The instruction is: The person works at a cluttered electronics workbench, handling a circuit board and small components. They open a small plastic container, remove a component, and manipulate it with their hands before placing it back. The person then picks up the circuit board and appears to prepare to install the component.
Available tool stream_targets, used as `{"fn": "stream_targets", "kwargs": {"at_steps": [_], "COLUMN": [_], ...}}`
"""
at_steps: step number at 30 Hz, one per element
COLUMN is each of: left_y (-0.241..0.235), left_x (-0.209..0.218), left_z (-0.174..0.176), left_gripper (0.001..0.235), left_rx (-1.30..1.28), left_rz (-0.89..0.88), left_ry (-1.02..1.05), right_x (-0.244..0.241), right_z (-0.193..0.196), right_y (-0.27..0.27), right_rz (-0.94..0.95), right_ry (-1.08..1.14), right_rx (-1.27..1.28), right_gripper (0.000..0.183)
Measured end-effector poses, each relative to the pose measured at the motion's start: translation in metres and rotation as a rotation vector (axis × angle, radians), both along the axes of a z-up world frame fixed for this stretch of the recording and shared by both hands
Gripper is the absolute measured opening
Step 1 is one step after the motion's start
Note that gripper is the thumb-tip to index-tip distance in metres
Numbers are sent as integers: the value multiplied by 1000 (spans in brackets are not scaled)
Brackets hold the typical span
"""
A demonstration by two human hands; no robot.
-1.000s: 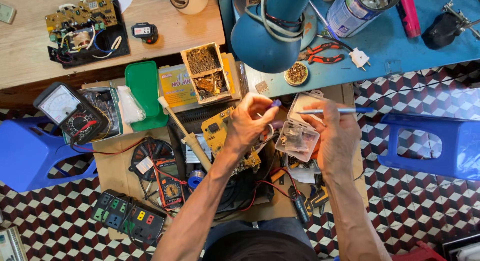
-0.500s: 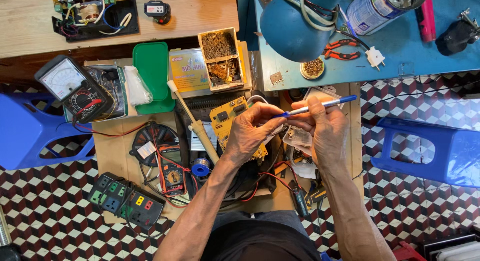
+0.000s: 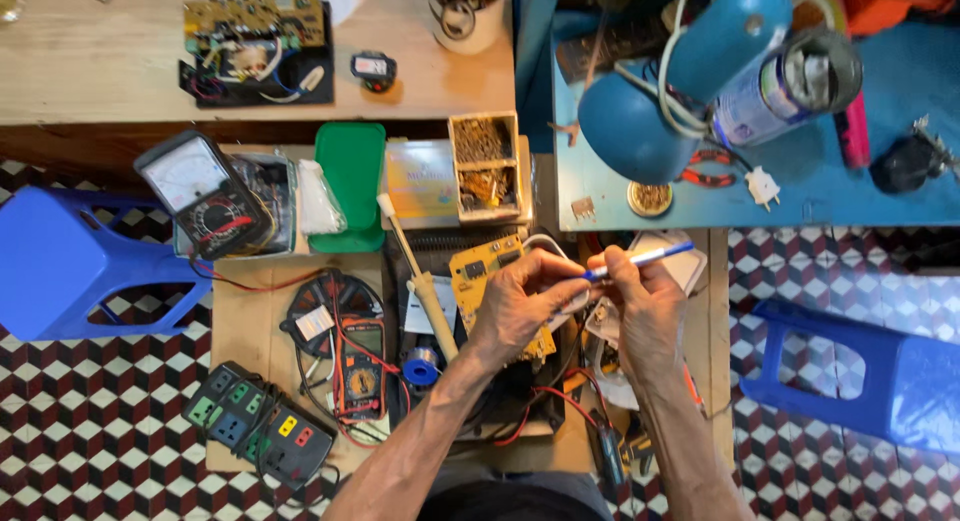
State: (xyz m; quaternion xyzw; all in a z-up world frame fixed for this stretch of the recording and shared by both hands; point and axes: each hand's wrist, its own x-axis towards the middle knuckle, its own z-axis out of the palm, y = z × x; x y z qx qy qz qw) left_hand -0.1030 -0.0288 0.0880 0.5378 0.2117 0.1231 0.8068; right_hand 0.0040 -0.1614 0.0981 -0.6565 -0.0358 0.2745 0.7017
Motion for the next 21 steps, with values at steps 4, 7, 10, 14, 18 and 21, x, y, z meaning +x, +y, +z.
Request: {"fn": "stream_targets", "kwargs": {"at_steps": [4,7,10,14,18,21], "left_y": [4,8,10,40,132,216], "left_x": [-15,-27,-34,-36,-6,61], "left_z": [9,11,16,31,39,35], "left_gripper": [12,13,13,18,22,14], "left_rx": [-22,-122,-121,25,586,1064], "left_rz": [30,57,128,255,534,518], "left_ry": [80,35,33,223,151,10], "right_x": [-18,-36,-49,-49,-43,-41], "right_z": [-6,-13,-11,1,-8,-37], "right_y": [11,27,44,54,21,-33], "right_rz": [-51,-14,73,73,43,-47], "right_ry": [113,166,193,330,213,268], "right_rx": [79,135,163,201,-228,-380], "right_gripper": [20,22,26,37,53,52]}}
